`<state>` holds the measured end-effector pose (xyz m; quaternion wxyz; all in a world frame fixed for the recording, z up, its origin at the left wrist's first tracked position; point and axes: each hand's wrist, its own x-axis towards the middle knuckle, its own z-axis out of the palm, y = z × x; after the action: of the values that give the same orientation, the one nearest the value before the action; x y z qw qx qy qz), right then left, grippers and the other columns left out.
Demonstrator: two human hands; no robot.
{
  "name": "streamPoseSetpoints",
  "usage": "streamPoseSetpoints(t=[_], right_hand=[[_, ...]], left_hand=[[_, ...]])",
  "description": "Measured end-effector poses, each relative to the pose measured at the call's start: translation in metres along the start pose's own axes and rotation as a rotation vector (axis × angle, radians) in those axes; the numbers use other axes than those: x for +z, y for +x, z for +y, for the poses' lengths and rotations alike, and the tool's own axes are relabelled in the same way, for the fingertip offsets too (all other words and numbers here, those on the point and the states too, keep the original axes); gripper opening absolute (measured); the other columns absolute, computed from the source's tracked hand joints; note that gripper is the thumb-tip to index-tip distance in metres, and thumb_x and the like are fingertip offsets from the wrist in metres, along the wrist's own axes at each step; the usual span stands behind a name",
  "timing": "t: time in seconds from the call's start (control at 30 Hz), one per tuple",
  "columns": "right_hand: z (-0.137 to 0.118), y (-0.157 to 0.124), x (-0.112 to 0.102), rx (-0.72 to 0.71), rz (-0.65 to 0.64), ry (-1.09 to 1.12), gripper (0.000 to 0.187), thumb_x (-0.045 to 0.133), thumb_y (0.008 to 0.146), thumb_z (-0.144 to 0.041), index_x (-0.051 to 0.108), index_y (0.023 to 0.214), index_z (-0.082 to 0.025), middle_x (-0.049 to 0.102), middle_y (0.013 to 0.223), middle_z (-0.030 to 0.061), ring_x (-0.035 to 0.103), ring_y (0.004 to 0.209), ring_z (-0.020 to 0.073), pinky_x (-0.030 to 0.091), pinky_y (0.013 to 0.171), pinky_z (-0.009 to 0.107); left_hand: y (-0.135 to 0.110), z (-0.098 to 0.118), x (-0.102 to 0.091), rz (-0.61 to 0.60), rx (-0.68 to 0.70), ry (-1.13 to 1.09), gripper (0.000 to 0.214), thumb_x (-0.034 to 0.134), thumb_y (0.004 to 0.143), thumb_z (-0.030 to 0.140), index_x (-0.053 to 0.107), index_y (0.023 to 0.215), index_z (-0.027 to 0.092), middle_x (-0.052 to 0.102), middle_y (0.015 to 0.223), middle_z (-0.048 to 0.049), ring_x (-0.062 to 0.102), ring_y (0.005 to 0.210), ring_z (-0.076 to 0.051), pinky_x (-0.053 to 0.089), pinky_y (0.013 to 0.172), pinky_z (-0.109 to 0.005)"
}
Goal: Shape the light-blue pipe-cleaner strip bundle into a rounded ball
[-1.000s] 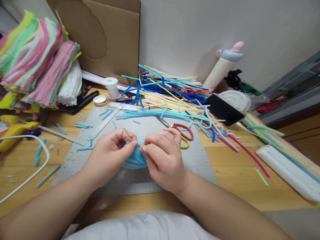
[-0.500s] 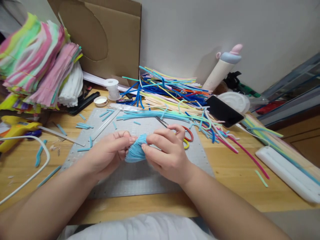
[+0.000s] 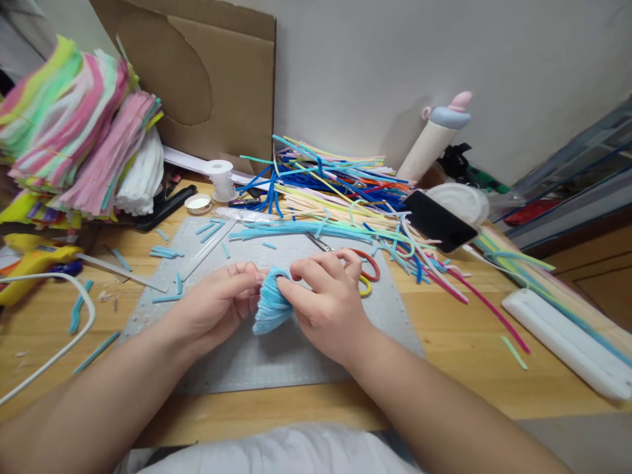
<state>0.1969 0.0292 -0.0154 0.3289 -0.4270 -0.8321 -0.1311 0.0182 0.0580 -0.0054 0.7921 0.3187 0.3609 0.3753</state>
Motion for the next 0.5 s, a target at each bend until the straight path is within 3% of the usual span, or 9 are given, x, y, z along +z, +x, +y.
streamPoseSetpoints(t=[0.1,0.23,0.5], right_hand=[[0.0,0.0,0.0,0.021,-0.035,0.005,0.035,0.053,0.077,-0.003,0.063,0.096,-0.031,0.066,0.085,-0.0012,0.053,0.087,0.0193,0.025,0.083,0.043],[-0.005,0.001,0.003,0.131,-0.039,0.089,0.017,0.056,0.079,-0.009,0.061,0.082,-0.025,0.066,0.081,-0.0008,0.054,0.084,0.0194,0.025,0.083,0.043],[-0.005,0.003,0.014,0.635,-0.093,0.69,0.014,0.059,0.073,-0.019,0.05,0.063,-0.02,0.052,0.066,-0.0017,0.051,0.067,0.0155,0.038,0.068,0.032]], left_hand=[[0.001,-0.001,-0.002,-0.003,0.018,-0.016,0.024,0.069,0.07,0.017,0.051,0.055,0.015,0.054,0.053,0.0044,0.049,0.051,-0.007,0.04,0.053,-0.021],[0.002,-0.002,-0.001,-0.022,0.031,-0.054,0.023,0.071,0.069,0.017,0.05,0.059,0.016,0.056,0.059,0.0034,0.05,0.052,-0.008,0.038,0.05,-0.021],[0.0,0.0,0.003,0.007,0.015,0.037,0.021,0.07,0.07,0.018,0.049,0.067,0.017,0.057,0.064,0.0036,0.051,0.054,-0.008,0.04,0.053,-0.02]])
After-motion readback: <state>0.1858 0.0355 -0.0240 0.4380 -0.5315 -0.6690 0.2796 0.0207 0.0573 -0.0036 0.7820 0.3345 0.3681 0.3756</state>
